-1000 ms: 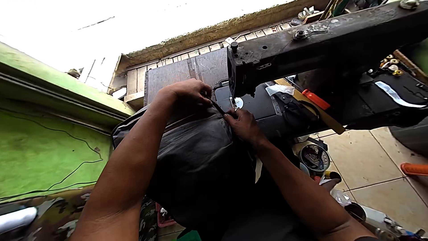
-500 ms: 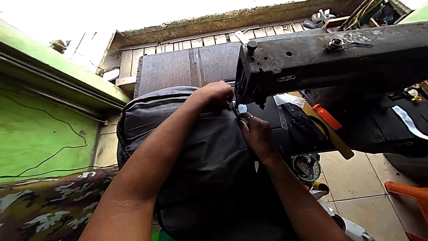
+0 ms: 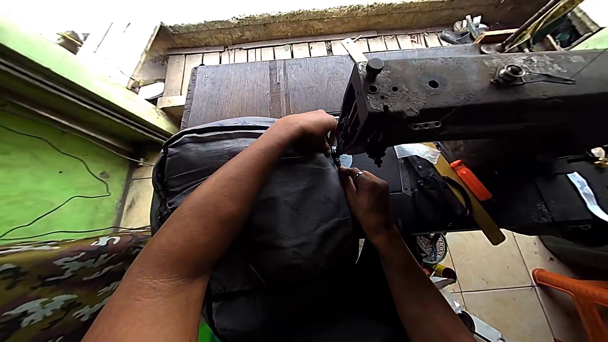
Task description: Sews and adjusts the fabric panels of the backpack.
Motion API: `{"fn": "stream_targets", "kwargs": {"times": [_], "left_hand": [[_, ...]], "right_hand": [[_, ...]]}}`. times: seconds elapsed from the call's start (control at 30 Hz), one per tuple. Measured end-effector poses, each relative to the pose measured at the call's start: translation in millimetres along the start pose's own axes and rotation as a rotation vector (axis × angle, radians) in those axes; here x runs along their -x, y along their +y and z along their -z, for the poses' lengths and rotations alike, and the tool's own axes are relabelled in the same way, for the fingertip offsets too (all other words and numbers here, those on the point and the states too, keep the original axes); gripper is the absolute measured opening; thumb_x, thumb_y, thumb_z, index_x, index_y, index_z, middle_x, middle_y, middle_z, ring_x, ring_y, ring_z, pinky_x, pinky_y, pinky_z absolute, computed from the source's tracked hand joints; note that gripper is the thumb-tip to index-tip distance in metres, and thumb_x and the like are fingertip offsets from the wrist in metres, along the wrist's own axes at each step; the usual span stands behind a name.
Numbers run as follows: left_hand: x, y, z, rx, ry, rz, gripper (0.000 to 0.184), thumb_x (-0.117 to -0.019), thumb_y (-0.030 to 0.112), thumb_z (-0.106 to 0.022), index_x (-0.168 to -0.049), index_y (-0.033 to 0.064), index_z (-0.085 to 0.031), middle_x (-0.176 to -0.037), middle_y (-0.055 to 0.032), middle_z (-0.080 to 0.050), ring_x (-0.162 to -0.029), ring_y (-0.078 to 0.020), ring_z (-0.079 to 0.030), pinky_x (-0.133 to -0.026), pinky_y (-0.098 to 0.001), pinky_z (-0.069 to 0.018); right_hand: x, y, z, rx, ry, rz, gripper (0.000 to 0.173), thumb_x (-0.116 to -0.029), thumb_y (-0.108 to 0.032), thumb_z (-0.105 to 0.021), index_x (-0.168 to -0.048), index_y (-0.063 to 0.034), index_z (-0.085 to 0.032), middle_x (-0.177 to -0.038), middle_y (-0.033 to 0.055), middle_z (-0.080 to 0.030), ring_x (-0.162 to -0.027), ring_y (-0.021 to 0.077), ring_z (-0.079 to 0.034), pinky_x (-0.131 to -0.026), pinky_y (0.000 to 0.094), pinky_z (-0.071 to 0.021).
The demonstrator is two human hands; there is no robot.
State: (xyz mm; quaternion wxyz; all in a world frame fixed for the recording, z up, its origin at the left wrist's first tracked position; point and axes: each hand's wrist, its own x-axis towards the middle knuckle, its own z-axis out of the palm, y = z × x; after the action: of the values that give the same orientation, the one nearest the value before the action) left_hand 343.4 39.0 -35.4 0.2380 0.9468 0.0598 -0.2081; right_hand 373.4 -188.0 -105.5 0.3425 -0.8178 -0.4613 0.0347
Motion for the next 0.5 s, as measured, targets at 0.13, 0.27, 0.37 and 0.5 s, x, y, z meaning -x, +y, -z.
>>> {"fn": "stream_targets", "kwargs": {"times": [0.13,0.27,0.37,0.5], "left_hand": [[1.6,3.4,5.4,0.002,-0.008,0.028,0.019,-0.0884,0.019,-0.081,-0.1,0.0055,-0.073,-0.093,-0.0082,-0.071,-0.087,-0.0221,-0.067,-0.082,-0.0456,-0.0529],[1.8,3.1,5.6,-0.014,0.009,0.011,0.019,-0.0893,0.019,-0.08,-0.099,0.0042,-0.074,-0.092,-0.0105,-0.072,-0.088,-0.0248,-0.068,-0.082,-0.048,-0.0527],[1.1,-1.2,4.7,-0.02,0.025,-0.007,0.02,-0.0898,0.019,-0.08,-0.1,0.0028,-0.073,-0.094,-0.0129,-0.072,-0.09,-0.0277,-0.068,-0.083,-0.0504,-0.0525],[1.5,-0.4,4.5,-0.024,0.032,0.025,0.022,-0.0897,0.02,-0.08,-0.102,0.004,-0.073,-0.095,-0.0118,-0.072,-0.091,-0.0267,-0.068,-0.085,-0.0491,-0.0528]], "right_hand": [[-4.1,-1.3,2.4,-0.016,-0.008,0.006,0.019,-0.0966,-0.009,-0.065,-0.108,-0.006,-0.08,-0.078,0.014,-0.071,-0.069,0.0288,-0.07,-0.066,0.0451,-0.0582],[-6.4,-1.9,1.9,-0.011,-0.001,0.004,0.019,-0.0982,-0.01,-0.064,-0.107,-0.0064,-0.081,-0.081,0.0143,-0.073,-0.073,0.0302,-0.072,-0.07,0.0469,-0.0591],[-10.2,-3.4,2.9,-0.004,-0.028,-0.002,0.019,-0.099,-0.01,-0.064,-0.107,-0.0062,-0.08,-0.082,0.0156,-0.073,-0.075,0.0318,-0.072,-0.072,0.0495,-0.0586],[-12.9,-3.4,6.3,-0.014,-0.077,-0.023,0.019,-0.1009,-0.012,-0.063,-0.107,-0.0063,-0.079,-0.085,0.0153,-0.074,-0.078,0.0315,-0.072,-0.074,0.0512,-0.0583]]}}
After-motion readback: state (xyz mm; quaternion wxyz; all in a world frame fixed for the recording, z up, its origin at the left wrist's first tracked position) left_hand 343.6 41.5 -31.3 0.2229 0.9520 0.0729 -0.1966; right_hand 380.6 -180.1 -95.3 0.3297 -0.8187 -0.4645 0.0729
